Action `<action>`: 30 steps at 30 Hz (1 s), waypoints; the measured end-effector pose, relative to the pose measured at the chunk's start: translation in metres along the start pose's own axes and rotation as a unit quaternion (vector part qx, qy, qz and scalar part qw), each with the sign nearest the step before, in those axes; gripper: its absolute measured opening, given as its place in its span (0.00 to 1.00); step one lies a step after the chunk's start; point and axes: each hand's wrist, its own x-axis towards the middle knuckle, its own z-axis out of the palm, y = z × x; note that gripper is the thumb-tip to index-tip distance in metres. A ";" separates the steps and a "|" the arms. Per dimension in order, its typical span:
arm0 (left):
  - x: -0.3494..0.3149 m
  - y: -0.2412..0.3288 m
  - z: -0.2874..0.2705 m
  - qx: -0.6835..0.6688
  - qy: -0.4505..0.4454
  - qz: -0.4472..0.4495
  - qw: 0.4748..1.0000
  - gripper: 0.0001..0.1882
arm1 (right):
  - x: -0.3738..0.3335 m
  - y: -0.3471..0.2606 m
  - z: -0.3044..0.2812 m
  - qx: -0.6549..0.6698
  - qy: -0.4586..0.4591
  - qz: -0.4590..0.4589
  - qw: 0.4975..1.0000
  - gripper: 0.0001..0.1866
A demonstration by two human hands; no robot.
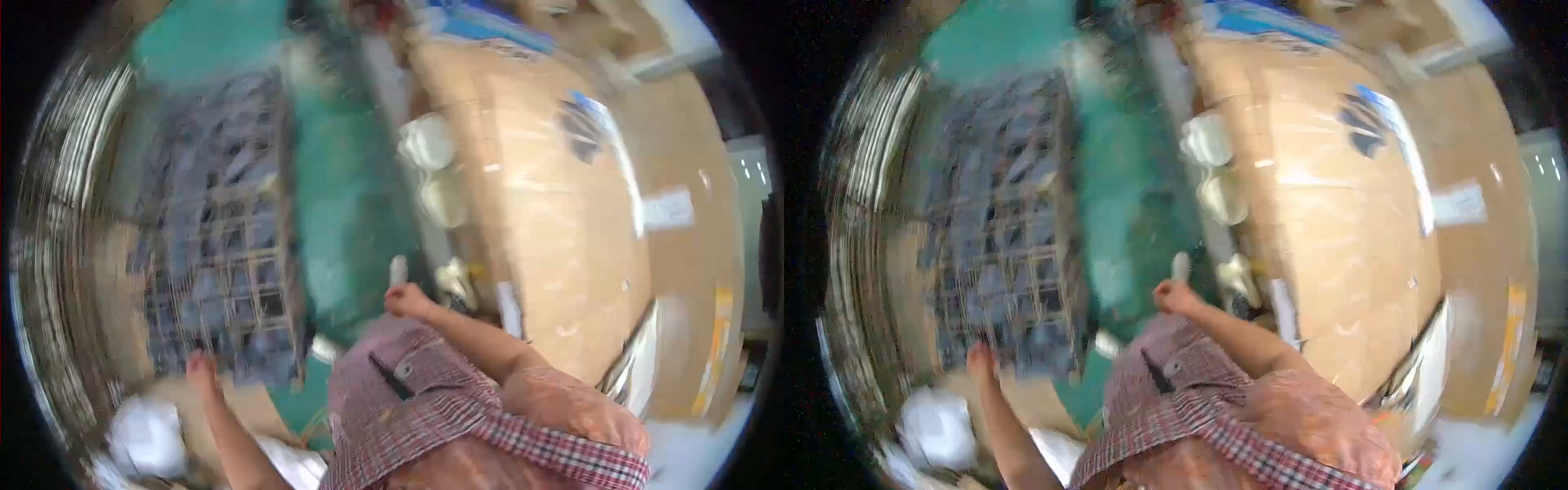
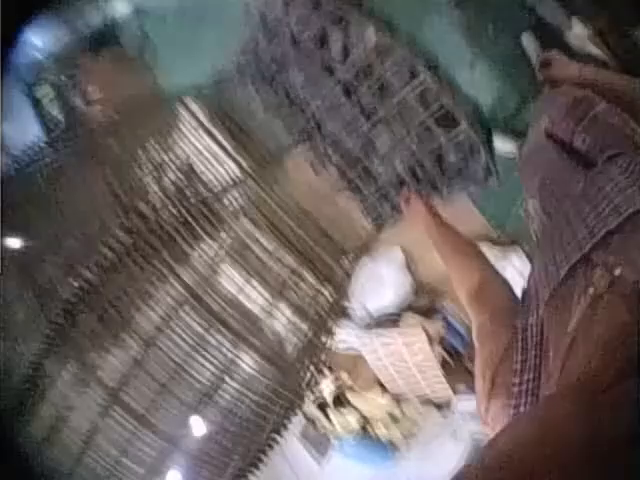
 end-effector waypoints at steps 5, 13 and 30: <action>0.000 0.034 0.246 0.156 0.004 0.033 0.987 0.06 | -0.023 -0.073 -0.158 -0.080 0.154 -0.261 0.950 0.09; -0.130 0.029 0.762 0.296 -0.360 0.136 0.875 0.06 | -0.063 -0.093 -0.503 -0.038 0.677 -0.196 0.709 0.09; -0.313 -0.164 1.138 0.618 -0.415 0.335 0.577 0.10 | -0.044 -0.088 -0.609 -0.009 0.683 -0.036 0.729 0.05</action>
